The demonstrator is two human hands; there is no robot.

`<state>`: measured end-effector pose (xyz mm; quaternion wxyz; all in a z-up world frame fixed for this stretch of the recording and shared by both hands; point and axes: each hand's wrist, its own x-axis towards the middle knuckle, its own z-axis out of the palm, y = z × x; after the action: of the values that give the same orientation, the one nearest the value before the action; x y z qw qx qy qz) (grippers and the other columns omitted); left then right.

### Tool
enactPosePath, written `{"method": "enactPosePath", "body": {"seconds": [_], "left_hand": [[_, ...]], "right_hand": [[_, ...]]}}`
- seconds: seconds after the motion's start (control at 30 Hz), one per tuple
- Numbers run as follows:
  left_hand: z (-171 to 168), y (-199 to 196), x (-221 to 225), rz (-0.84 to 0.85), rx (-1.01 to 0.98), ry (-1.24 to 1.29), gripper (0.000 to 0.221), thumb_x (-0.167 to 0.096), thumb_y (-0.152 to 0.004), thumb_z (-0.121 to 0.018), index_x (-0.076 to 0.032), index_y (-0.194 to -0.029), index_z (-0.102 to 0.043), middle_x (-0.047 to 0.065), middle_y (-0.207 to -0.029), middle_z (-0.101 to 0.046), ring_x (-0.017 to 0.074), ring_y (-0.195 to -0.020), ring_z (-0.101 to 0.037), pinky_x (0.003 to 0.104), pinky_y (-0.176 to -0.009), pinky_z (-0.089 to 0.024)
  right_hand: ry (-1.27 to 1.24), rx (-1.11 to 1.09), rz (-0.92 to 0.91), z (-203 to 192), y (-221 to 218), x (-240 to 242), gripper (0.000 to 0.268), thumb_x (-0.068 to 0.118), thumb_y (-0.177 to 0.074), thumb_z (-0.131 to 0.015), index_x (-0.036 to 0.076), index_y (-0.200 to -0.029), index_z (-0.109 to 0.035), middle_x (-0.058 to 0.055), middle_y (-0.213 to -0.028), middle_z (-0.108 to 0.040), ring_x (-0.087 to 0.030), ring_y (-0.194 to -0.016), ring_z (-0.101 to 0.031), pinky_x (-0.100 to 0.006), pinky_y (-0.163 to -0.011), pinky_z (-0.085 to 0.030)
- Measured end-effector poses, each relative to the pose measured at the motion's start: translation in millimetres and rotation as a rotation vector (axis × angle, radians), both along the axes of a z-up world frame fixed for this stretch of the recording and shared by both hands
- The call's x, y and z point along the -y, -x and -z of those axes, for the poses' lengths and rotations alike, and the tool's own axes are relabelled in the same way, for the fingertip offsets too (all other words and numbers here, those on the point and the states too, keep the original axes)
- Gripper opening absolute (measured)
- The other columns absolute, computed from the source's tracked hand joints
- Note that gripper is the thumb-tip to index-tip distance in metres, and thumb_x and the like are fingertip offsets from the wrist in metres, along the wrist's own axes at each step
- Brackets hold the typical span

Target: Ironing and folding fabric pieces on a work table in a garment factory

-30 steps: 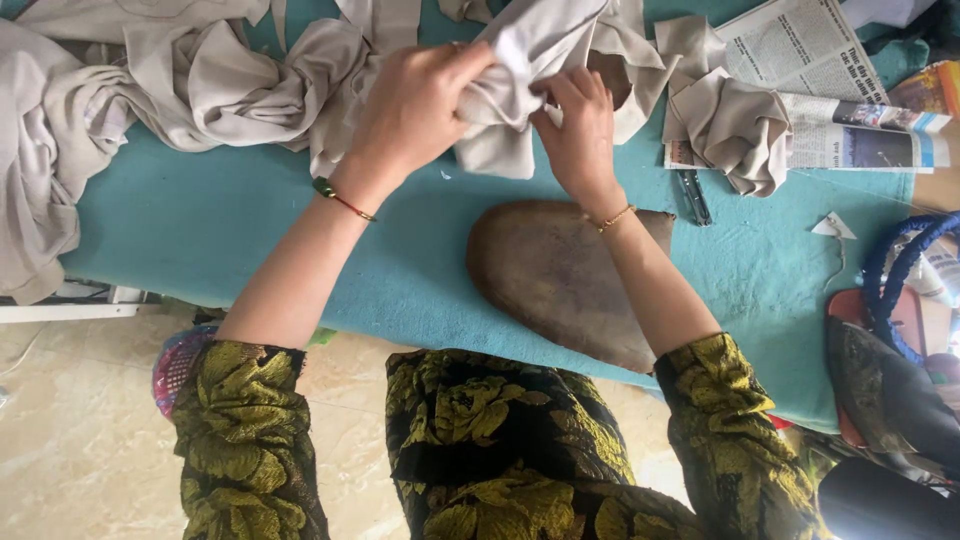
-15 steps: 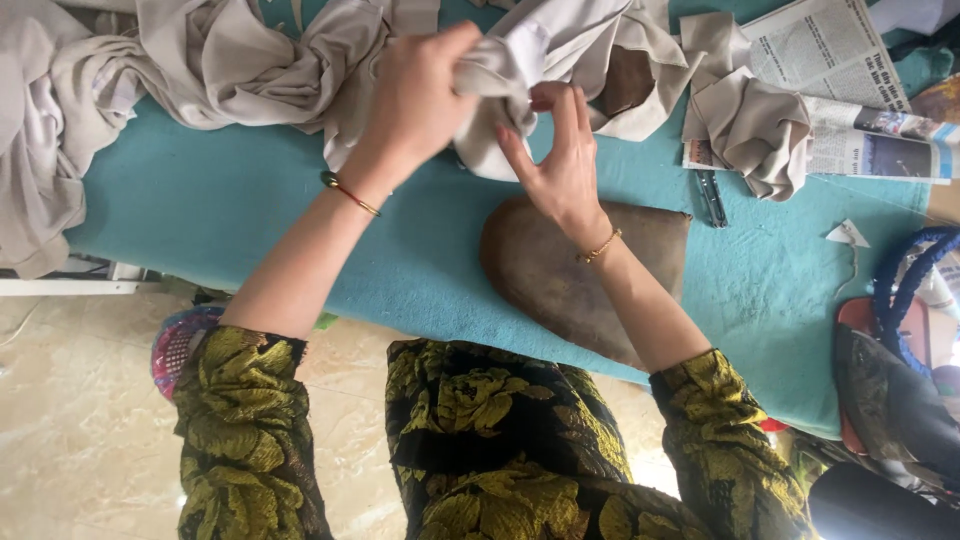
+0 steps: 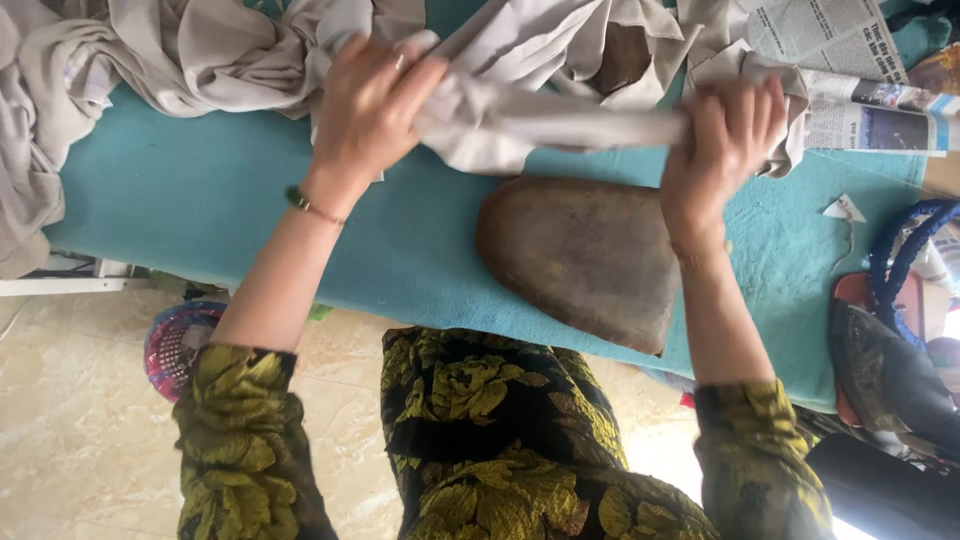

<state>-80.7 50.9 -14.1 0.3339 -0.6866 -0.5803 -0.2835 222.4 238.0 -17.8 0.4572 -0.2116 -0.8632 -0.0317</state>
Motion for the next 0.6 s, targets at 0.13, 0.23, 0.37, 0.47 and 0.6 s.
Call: {"method": "enactPosePath", "body": {"seconds": [0.13,0.23,0.37,0.47,0.6], "left_hand": [[51.6,-32.2,53.7,0.132,0.038,0.088,0.026,-0.003,-0.102,-0.048,-0.015,-0.098,-0.071,0.008,-0.083,-0.057,0.0273,-0.063,-0.057,0.046,-0.073,-0.052],[129.3,-46.6,111.9,0.013,0.048,0.463,0.023,-0.017,-0.079,-0.076,-0.019,-0.101,-0.069,0.005,-0.091,-0.064,0.0246,-0.093,-0.065,0.049,-0.098,-0.048],[128.0,-60.3,139.6,-0.085,0.089,0.613,0.023,-0.018,-0.072,-0.082,-0.016,-0.091,-0.069,0.007,-0.1,-0.066,0.0246,-0.113,-0.062,0.052,-0.113,-0.04],[77.5,-82.6,137.3,-0.299,0.24,0.884,0.027,-0.025,-0.079,-0.084,-0.014,-0.102,-0.075,0.011,-0.108,-0.074,0.0291,-0.122,-0.064,0.061,-0.117,-0.029],[57.2,-113.4,108.8,-0.279,0.495,1.024,0.05,-0.048,-0.092,-0.072,-0.012,-0.126,-0.069,0.02,-0.139,-0.061,0.0389,-0.136,-0.052,0.07,-0.113,-0.028]], "right_hand": [[-0.121,0.265,-0.027,128.8,-92.6,29.4,0.019,-0.006,-0.089,-0.065,0.011,-0.089,-0.073,-0.013,-0.095,-0.061,-0.037,-0.095,-0.059,-0.06,-0.11,-0.037],[0.17,0.361,-0.238,125.9,-101.7,100.7,0.018,0.005,-0.091,-0.064,0.017,-0.095,-0.077,-0.01,-0.099,-0.069,-0.031,-0.095,-0.065,-0.048,-0.091,-0.045],[0.43,0.345,-0.206,101.5,-99.8,135.3,0.022,0.001,-0.086,-0.064,0.013,-0.101,-0.075,-0.011,-0.106,-0.068,-0.034,-0.101,-0.062,-0.045,-0.087,-0.046],[0.516,0.343,-0.23,86.6,-89.1,137.2,0.033,0.001,-0.08,-0.064,0.019,-0.106,-0.076,-0.008,-0.115,-0.068,-0.031,-0.108,-0.062,-0.045,-0.096,-0.043],[0.53,0.381,-0.035,80.6,-86.6,94.3,0.022,0.014,-0.097,-0.064,0.002,-0.115,-0.063,-0.023,-0.126,-0.056,-0.047,-0.121,-0.05,-0.066,-0.101,-0.036]]}}
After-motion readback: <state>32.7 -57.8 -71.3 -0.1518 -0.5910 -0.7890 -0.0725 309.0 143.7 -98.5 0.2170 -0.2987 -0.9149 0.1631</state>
